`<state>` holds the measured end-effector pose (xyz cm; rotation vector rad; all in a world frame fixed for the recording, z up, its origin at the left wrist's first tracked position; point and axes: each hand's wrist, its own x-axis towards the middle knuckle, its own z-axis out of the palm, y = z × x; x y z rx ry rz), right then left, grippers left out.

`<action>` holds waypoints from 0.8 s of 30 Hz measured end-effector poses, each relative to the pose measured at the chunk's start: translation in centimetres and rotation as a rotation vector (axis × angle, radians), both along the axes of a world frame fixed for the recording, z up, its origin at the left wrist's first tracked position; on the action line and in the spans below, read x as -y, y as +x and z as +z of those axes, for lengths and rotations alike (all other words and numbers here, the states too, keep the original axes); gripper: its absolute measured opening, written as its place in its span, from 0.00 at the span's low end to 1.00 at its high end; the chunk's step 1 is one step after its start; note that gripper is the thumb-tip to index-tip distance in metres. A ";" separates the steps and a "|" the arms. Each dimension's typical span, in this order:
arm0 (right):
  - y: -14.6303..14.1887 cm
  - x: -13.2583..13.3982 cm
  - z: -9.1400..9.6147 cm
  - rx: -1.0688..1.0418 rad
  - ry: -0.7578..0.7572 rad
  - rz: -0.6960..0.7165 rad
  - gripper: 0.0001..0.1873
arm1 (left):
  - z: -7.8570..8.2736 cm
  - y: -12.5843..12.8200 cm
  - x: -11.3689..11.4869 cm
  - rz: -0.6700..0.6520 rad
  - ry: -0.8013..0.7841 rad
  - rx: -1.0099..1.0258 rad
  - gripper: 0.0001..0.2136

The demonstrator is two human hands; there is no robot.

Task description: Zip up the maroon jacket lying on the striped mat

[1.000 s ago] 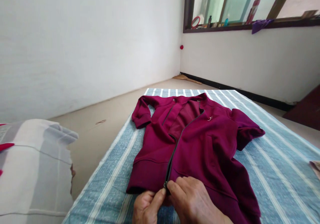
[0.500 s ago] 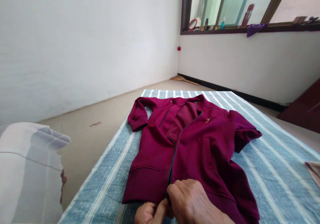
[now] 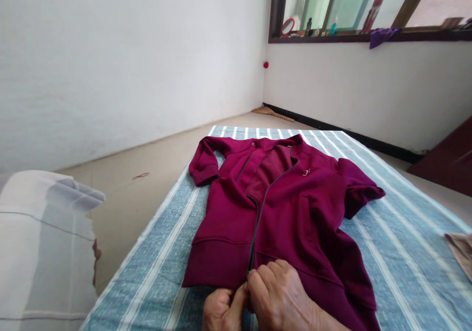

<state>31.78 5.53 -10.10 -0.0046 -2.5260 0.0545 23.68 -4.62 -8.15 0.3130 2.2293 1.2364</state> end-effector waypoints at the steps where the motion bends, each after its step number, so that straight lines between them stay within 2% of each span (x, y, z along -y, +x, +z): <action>1: 0.0 0.0 -0.1 -0.013 -0.001 0.008 0.08 | 0.1 0.0 -0.1 0.018 -0.005 -0.002 0.25; 4: 0.1 0.0 -0.2 -0.043 -0.012 0.005 0.09 | 0.2 0.2 -0.1 0.048 -0.006 -0.015 0.25; 10: 0.2 0.0 0.2 -0.031 -0.065 -0.037 0.10 | -0.3 0.6 0.0 0.014 0.050 -0.020 0.23; 16: 0.3 0.2 -0.2 -0.111 -0.102 -0.100 0.10 | -1.0 0.6 0.4 -0.032 0.123 -0.060 0.20; 24: 0.4 -0.7 0.5 -0.109 -0.149 -0.066 0.11 | -1.6 0.5 0.0 -0.053 0.153 -0.065 0.20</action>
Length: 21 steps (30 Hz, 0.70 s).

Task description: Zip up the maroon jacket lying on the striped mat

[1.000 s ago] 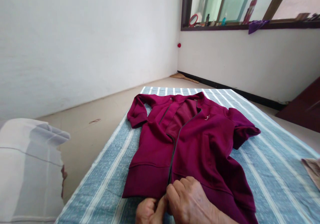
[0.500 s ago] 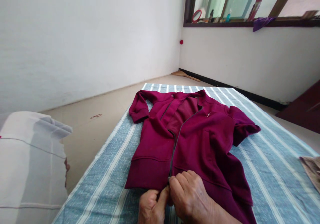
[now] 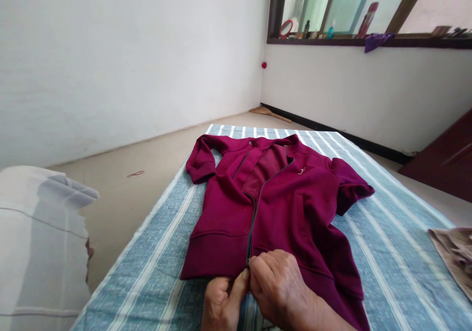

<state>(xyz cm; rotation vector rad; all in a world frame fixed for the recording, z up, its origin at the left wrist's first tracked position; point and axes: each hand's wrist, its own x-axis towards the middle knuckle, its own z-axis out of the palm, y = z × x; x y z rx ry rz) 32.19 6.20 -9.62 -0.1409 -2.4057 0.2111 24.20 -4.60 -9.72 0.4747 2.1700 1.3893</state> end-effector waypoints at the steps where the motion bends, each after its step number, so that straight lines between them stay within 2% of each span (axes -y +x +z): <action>1: 0.0 -0.1 0.1 0.008 0.001 0.003 0.11 | -0.2 0.0 -0.1 -0.015 0.007 0.003 0.21; 7: 0.1 -0.2 0.3 0.044 0.121 0.023 0.12 | -0.7 -0.1 -0.3 0.052 -0.041 -0.124 0.21; 10: 0.2 -0.2 0.3 0.058 0.155 0.032 0.12 | -0.6 0.0 -0.4 0.023 -0.029 -0.146 0.22; 14: 0.2 -0.4 0.2 0.095 0.112 0.010 0.10 | -0.7 0.1 -0.5 -0.009 -0.019 -0.110 0.22; 21: 0.2 -0.7 0.6 0.117 0.060 -0.018 0.10 | -1.7 0.6 0.4 0.008 -0.019 -0.258 0.22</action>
